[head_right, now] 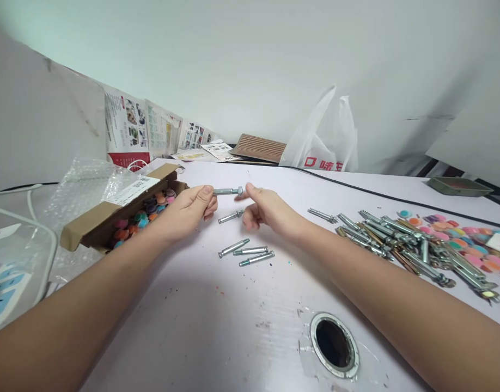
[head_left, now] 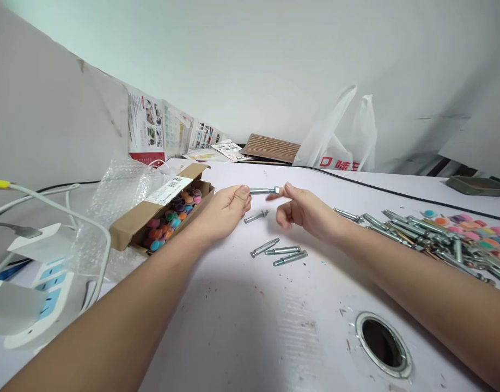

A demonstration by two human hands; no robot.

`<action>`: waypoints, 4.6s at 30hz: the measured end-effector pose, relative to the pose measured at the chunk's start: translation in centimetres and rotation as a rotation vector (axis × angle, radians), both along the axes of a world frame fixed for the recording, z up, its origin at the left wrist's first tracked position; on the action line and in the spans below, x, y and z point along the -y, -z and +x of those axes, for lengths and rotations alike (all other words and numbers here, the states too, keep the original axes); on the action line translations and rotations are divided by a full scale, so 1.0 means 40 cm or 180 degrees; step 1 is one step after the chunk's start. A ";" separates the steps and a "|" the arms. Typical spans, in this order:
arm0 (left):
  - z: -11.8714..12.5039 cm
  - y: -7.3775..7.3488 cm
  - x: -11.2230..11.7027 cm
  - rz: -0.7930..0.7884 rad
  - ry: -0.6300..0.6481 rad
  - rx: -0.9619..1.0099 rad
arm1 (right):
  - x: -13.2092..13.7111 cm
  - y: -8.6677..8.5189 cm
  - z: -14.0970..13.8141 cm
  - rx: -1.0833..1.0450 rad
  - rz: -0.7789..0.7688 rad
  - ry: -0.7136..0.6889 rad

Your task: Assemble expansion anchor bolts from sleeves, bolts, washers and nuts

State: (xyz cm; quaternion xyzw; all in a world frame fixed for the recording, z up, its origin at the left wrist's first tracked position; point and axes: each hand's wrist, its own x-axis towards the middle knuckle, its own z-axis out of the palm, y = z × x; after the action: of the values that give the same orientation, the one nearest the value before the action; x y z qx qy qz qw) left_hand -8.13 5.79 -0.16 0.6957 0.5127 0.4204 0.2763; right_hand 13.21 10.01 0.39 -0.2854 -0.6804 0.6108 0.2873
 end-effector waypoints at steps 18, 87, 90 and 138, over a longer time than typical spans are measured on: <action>0.009 0.029 -0.011 -0.0111 0.0205 0.0683 | 0.019 0.017 -0.005 -0.0174 -0.0521 -0.0066; 0.013 0.012 0.005 -0.0034 0.0248 0.0030 | 0.010 0.037 -0.004 0.0174 0.1549 0.0809; 0.013 0.015 0.003 -0.0011 0.0277 0.0007 | 0.013 0.030 -0.005 0.0508 0.1510 0.0788; 0.031 0.022 0.006 -0.0565 -0.1028 -0.1990 | 0.007 -0.036 0.016 0.2446 0.1022 -0.1315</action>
State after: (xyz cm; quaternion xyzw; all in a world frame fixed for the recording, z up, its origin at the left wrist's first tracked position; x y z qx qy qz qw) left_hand -6.88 5.55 -1.03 0.6740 0.7102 0.1794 0.0956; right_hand 13.83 9.73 1.84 -0.3015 -0.8661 0.3921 -0.0728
